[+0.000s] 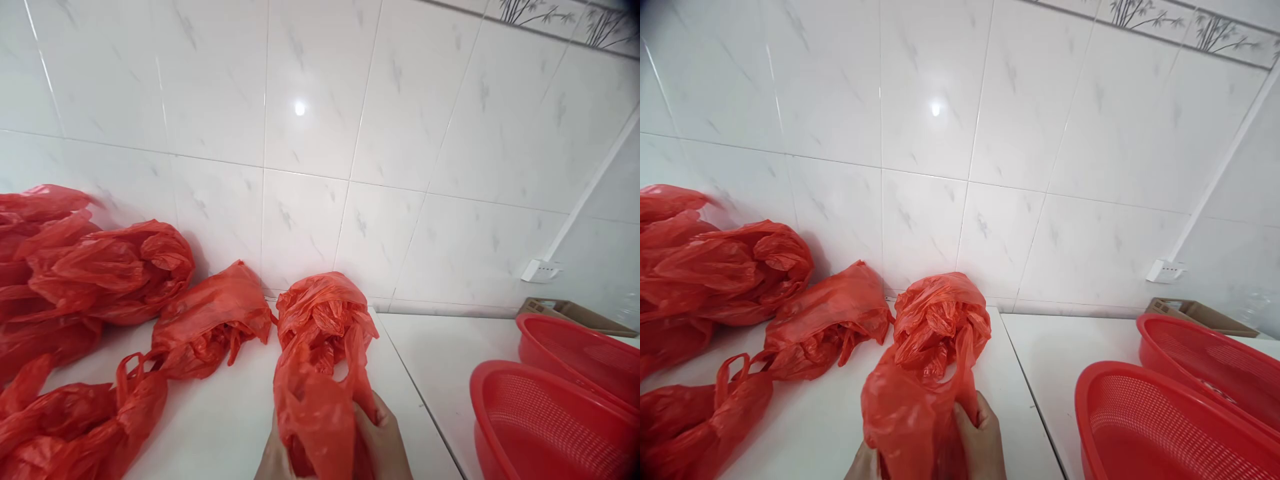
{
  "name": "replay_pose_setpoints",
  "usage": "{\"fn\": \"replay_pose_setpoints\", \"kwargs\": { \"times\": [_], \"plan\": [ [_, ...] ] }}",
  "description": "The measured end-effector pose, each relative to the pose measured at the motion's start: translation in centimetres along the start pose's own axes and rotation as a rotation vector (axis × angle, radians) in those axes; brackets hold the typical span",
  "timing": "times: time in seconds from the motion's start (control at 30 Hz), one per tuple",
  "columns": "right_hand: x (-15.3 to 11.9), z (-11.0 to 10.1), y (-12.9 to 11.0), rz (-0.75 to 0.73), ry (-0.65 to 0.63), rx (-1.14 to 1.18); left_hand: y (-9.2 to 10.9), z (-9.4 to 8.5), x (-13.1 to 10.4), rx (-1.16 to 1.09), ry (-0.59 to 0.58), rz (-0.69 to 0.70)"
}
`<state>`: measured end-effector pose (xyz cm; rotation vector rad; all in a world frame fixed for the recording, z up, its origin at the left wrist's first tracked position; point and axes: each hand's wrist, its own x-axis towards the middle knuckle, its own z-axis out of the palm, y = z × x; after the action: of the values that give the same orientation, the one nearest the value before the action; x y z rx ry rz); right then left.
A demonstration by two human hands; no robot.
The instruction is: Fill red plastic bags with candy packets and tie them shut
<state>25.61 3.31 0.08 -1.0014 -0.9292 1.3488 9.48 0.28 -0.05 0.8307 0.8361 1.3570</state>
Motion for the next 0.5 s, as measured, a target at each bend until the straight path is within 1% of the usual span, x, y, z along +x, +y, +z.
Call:
{"fn": "replay_pose_setpoints", "kwargs": {
  "times": [0.1,0.17,0.23,0.3,0.37,0.4,0.5],
  "plan": [
    [-0.5,0.6,0.9,-0.048,0.073,-0.059,1.2,1.5,0.3,0.071,-0.020,0.077],
    [-0.7,0.4,0.8,-0.075,0.121,-0.090,1.9,1.6,0.7,0.035,-0.023,0.029],
    [-0.8,-0.4,0.2,-0.040,0.160,-0.120,2.3,0.9,1.2,-0.040,0.012,-0.075],
    [-0.6,-1.3,-0.5,0.021,0.190,-0.130,2.2,0.0,1.6,-0.111,0.086,-0.161],
    [-0.4,-2.1,-0.9,0.061,0.215,-0.097,1.9,-0.8,2.0,-0.173,0.153,-0.203],
    [-0.2,-2.4,-1.0,0.074,0.229,-0.065,1.6,-1.1,2.1,-0.202,0.168,-0.213],
    [-0.2,-2.6,-1.0,0.118,0.257,0.036,0.9,-1.6,2.5,-0.270,0.147,-0.227]
  ]
}}
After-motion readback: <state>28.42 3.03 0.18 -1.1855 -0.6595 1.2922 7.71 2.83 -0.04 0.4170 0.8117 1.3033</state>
